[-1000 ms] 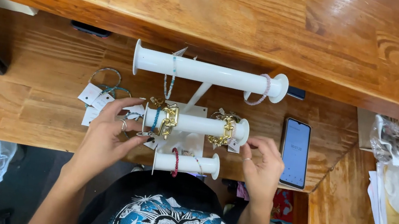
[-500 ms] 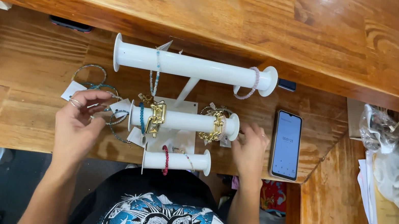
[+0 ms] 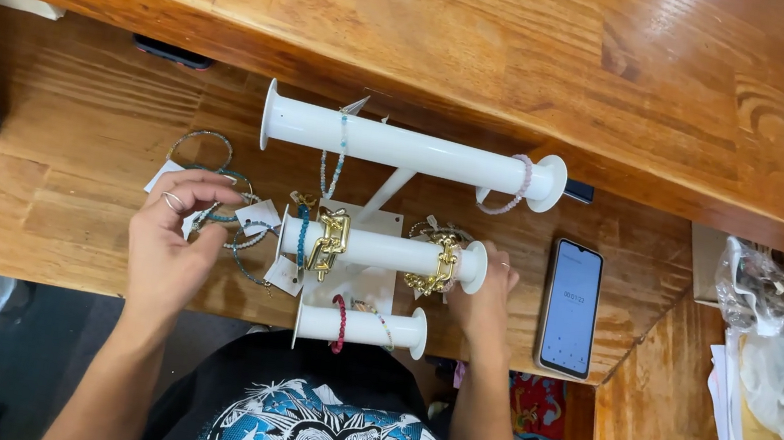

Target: Organizing and displaying various bracelets on a multi-tiered white jewelry stand on a wooden counter.

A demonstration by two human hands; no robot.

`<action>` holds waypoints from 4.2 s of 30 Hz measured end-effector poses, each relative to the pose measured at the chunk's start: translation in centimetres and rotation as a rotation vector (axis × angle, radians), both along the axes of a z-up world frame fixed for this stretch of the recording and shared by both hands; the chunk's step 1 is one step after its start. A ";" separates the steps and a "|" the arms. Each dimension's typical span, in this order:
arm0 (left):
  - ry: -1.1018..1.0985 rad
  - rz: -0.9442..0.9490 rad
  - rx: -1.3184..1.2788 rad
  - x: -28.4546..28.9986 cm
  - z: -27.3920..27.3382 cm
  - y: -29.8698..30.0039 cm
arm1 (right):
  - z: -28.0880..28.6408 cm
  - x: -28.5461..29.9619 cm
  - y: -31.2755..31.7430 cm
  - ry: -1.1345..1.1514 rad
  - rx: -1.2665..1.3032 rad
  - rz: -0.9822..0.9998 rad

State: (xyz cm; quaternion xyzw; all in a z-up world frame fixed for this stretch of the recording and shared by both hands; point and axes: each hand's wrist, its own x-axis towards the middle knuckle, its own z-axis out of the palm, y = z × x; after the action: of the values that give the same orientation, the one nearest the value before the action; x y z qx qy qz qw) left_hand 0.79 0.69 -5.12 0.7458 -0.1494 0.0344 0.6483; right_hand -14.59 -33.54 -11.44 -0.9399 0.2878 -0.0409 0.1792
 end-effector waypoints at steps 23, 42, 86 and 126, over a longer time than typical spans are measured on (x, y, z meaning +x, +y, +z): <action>-0.463 -0.148 0.970 3.3 -5.2 3.1 | 15.1 -0.5 7.6 -0.792 0.471 0.001; -0.202 -0.087 0.826 1.4 -5.2 1.2 | 13.5 1.5 7.6 -0.843 0.563 0.076; -0.823 -0.605 0.474 0.7 8.8 -2.2 | 5.3 2.9 -1.4 0.279 0.010 -0.092; -0.737 -0.282 0.281 0.8 6.5 2.1 | 18.7 5.2 2.2 -0.865 0.408 0.068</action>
State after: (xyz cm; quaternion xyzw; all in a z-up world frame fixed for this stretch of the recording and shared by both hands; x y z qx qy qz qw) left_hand 1.62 2.83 1.34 0.7371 -0.4753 0.1890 0.4417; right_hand -9.40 -31.32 7.22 -0.7912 0.1579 -0.3652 0.4644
